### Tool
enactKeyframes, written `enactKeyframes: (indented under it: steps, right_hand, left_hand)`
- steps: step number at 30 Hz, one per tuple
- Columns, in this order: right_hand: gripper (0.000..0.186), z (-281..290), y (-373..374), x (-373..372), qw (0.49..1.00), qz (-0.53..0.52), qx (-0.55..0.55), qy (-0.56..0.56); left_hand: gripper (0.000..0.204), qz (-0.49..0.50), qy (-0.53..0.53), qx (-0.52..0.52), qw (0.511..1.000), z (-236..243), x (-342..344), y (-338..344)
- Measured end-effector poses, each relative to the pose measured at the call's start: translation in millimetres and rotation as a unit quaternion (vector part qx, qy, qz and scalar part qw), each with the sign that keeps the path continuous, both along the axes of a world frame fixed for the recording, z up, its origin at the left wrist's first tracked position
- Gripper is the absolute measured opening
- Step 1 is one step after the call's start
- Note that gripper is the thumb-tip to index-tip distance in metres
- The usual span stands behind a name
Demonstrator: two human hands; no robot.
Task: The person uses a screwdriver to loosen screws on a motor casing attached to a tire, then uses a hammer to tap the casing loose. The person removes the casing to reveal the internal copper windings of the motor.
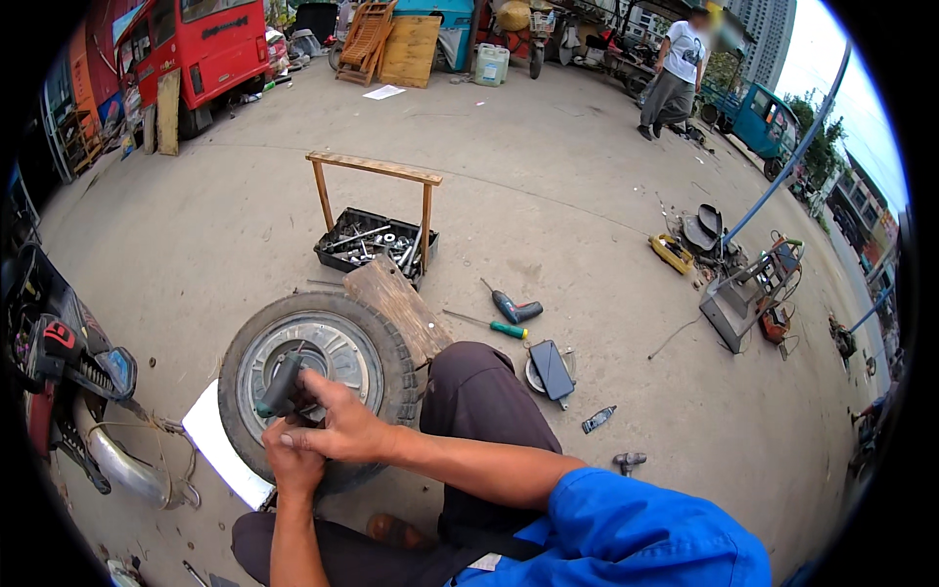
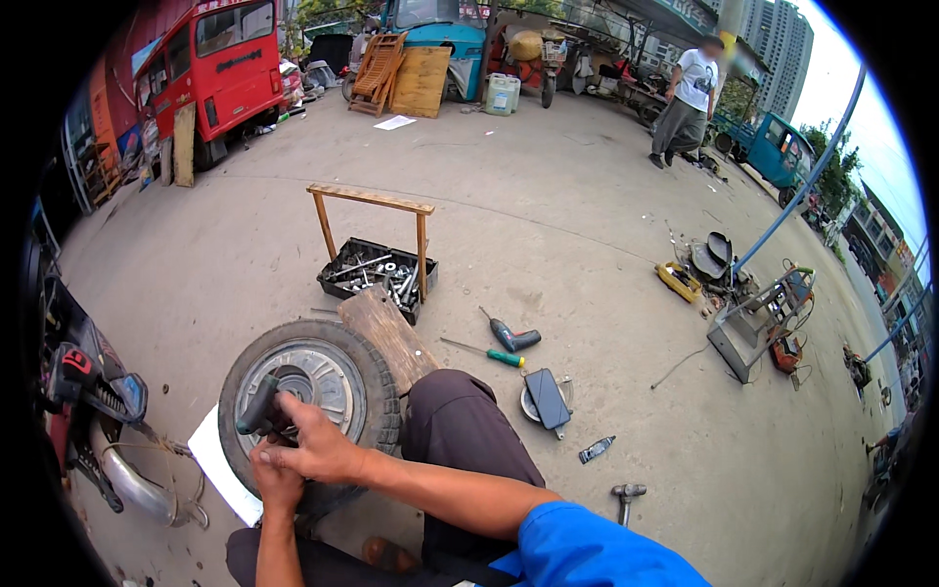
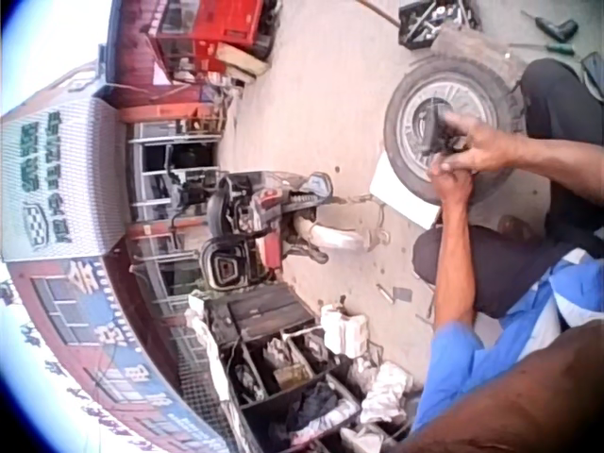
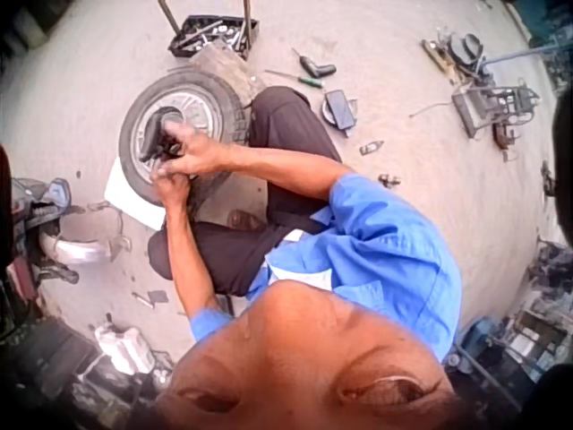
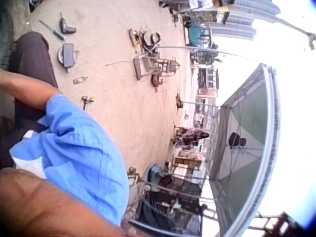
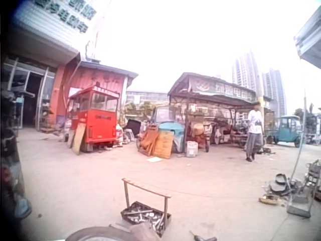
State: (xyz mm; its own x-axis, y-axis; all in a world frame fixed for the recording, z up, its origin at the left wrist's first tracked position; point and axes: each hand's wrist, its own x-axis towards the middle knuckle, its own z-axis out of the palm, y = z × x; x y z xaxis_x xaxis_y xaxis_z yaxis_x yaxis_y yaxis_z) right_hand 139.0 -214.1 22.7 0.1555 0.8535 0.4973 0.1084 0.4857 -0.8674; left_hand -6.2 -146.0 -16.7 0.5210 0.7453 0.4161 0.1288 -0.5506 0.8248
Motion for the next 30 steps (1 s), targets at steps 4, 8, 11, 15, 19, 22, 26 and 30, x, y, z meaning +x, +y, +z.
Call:
enactKeyframes:
  steps: [4, 8, 11, 15, 19, 22, 26, 30]
  right_hand:
    - [0.043, -4.9, 3.8, -5.9, 0.998, 0.007, -0.017, 0.058]
    - [0.036, -5.9, 5.6, -6.6, 0.997, 0.022, -0.001, 0.074]
    - [0.034, -8.5, 8.8, -5.0, 0.991, 0.03, -0.05, 0.122]
    - [0.03, -18.3, 15.2, -2.1, 0.991, 0.041, -0.039, 0.121]
    - [0.023, -11.5, 13.7, -7.2, 0.982, 0.066, -0.053, 0.17]
    - [0.029, -15.7, 14.1, -5.3, 0.979, 0.086, -0.055, 0.175]
    - [0.034, -6.8, 3.5, 7.6, 0.995, 0.043, -0.008, 0.089]
    - [0.038, -2.5, 5.9, 0.5, 0.995, 0.031, -0.022, 0.091]
  left_hand:
    - [0.012, 0.018, -0.065, -0.004, 0.998, 9.5, 16.2, -10.6]
    - [0.009, 0.006, -0.025, -0.044, 0.999, 1.5, 5.7, -4.7]
    - [0.008, -0.018, -0.016, -0.109, 0.994, 5.2, 5.4, -6.2]
    - [0.011, -0.032, -0.042, -0.09, 0.995, 1.5, 6.4, -8.4]
    - [0.013, 0.015, -0.021, -0.108, 0.994, 0.0, -0.5, -9.7]
    - [0.016, 0.018, 0.013, -0.084, 0.996, 22.5, 1.5, -15.7]
    - [0.013, 0.016, 0.008, -0.043, 0.999, 4.4, 9.9, -3.8]
    - [0.013, 0.001, -0.017, -0.068, 0.998, 16.0, 8.5, -10.0]
